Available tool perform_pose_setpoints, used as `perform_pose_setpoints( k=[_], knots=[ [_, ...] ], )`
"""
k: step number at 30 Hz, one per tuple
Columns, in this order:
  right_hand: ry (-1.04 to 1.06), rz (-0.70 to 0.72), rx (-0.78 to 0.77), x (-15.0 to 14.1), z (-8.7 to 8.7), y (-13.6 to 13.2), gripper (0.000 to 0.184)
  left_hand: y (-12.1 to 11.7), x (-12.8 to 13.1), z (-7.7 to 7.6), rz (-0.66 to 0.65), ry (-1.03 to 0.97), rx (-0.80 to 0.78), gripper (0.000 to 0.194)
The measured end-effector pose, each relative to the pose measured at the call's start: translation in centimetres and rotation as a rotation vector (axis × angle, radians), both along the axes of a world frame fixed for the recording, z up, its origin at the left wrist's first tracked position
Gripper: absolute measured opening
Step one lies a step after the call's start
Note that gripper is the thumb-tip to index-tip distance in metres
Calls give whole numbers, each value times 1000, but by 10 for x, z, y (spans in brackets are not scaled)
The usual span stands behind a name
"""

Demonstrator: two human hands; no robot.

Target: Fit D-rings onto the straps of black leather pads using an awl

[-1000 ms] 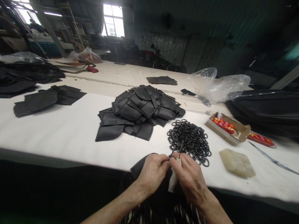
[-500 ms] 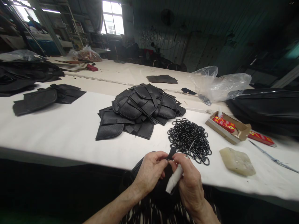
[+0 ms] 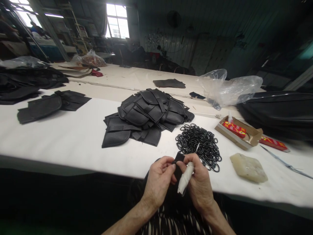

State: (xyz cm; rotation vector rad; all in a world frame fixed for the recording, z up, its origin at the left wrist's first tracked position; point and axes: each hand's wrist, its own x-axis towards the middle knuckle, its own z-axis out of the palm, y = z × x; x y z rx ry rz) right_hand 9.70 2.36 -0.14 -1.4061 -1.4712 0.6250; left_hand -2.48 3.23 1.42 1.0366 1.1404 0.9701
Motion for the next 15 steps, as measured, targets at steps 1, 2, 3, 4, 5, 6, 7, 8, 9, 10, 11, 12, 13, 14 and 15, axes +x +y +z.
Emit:
perform_pose_setpoints(
  k=[1,2,3,4,5,6,7,8,9,10,11,12,13,14,15],
  knots=[
    [-26,9,12,3,4,3,14,-3,0,2,22,-12,11,19],
    [-48,23,21,6,7,6,14,-7,1,3,51,-7,26,22],
    [-66,41,28,10,11,9,14,-11,0,5,84,18,43,23],
    [-81,59,29,13,15,11,14,-14,-1,7,115,53,53,21],
    [-95,77,30,17,18,13,15,-18,-3,8,127,86,45,16],
    [-108,95,31,20,20,14,15,-21,-5,8,99,97,9,16],
    [-122,112,40,22,22,14,15,-23,-7,7,33,69,-61,23],
    [-139,132,54,23,23,14,15,-23,-9,5,-65,4,-170,32],
    [-156,157,75,22,24,12,14,-22,-11,3,-169,-93,-310,40],
    [-172,195,104,21,26,10,13,-21,-13,1,-248,-208,-454,45],
    [-186,238,140,19,27,7,13,-19,-14,-1,-285,-322,-580,50],
    [-203,292,182,16,30,3,14,-16,-15,-2,-281,-424,-677,52],
    [-226,351,239,13,32,-1,15,-14,-16,-2,-253,-500,-741,53],
    [-258,403,308,10,35,-5,18,-12,-17,-1,-215,-548,-775,53],
    [-304,454,387,6,38,-9,21,-11,-17,0,-171,-570,-783,50]
  ],
)
